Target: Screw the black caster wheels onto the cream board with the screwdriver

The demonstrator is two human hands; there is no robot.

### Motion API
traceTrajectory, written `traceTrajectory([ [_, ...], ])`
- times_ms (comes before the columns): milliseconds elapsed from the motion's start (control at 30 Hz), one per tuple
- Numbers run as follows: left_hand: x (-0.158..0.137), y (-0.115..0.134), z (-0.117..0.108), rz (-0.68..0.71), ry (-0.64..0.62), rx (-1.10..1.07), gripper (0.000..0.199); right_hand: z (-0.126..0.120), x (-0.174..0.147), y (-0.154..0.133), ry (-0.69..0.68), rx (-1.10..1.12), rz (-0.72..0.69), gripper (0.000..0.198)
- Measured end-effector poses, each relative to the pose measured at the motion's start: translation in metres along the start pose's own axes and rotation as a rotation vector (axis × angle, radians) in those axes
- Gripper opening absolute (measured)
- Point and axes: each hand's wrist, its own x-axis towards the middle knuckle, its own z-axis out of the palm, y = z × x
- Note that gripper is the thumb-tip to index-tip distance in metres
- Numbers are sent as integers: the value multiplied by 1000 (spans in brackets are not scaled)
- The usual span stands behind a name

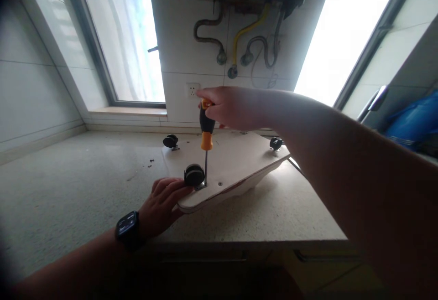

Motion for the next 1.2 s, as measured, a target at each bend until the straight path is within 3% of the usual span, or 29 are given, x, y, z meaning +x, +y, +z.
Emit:
traceTrajectory([
  [100,-1,0,1,-4,-1,5,35,-6,0,-2,-35,0,-30,48],
  [200,-1,1,0,0,6,2,36,-8,-2,-8,1,-245,4,34],
  [333,-1,1,-1,-11,-5,4,35,-9,-4,-15,41,-414,63,51],
  [500,-2,0,-1,-11,-3,1,36,-11,-10,-17,-66,-223,104,38],
  [667,0,1,-2,-11,-9,9,34,-11,-17,-11,-149,89,68,56],
  [833,1,0,-2,-8,-4,-12,34,-7,-17,-12,39,-206,42,43],
  [933,1,-1,0,-16,6,-20,35,-3,-18,-18,75,-305,41,45],
  [1067,0,-1,1,-16,-4,-39,35,2,-19,-13,71,-236,69,47],
  [1200,0,-1,0,-16,-6,-35,34,0,-17,-2,-27,-15,27,68],
])
